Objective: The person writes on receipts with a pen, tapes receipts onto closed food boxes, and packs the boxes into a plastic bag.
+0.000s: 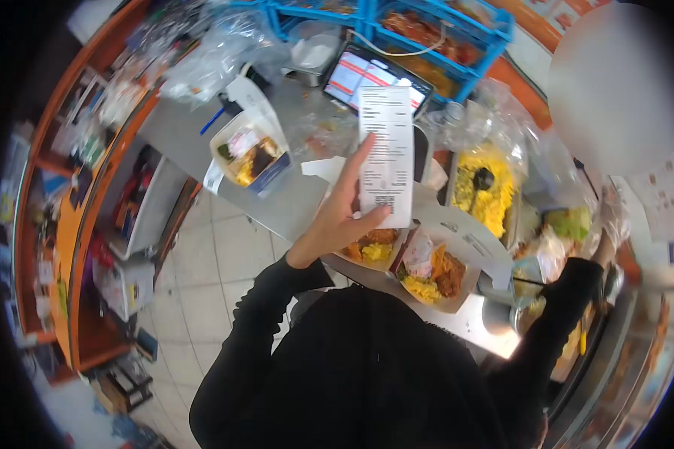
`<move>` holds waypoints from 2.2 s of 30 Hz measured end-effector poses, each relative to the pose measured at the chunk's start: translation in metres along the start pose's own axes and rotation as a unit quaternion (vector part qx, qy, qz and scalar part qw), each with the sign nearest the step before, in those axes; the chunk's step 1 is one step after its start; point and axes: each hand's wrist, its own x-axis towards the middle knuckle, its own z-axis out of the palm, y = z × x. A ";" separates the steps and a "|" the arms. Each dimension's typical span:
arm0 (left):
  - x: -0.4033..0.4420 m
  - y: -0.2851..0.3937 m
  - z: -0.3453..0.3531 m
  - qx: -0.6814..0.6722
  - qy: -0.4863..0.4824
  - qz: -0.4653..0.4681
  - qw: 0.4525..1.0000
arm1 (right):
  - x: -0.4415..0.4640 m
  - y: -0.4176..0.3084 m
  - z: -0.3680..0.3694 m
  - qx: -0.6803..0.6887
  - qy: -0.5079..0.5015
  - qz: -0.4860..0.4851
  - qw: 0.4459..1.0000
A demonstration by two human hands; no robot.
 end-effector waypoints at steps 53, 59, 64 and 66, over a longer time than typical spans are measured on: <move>-0.138 -0.118 -0.114 0.388 0.011 -0.114 0.915 | -0.151 -0.102 -0.055 0.695 -0.162 0.161 0.682; -0.075 -0.049 -0.087 0.380 0.050 0.046 0.922 | -0.123 -0.157 -0.104 0.829 -0.005 0.392 0.400; 0.051 -0.003 -0.019 0.257 -0.089 0.127 0.954 | -0.136 -0.161 -0.084 0.826 -0.294 0.090 0.472; 0.100 -0.020 0.007 0.303 -0.048 0.275 0.911 | -0.134 -0.157 -0.065 0.827 -0.494 -0.010 0.269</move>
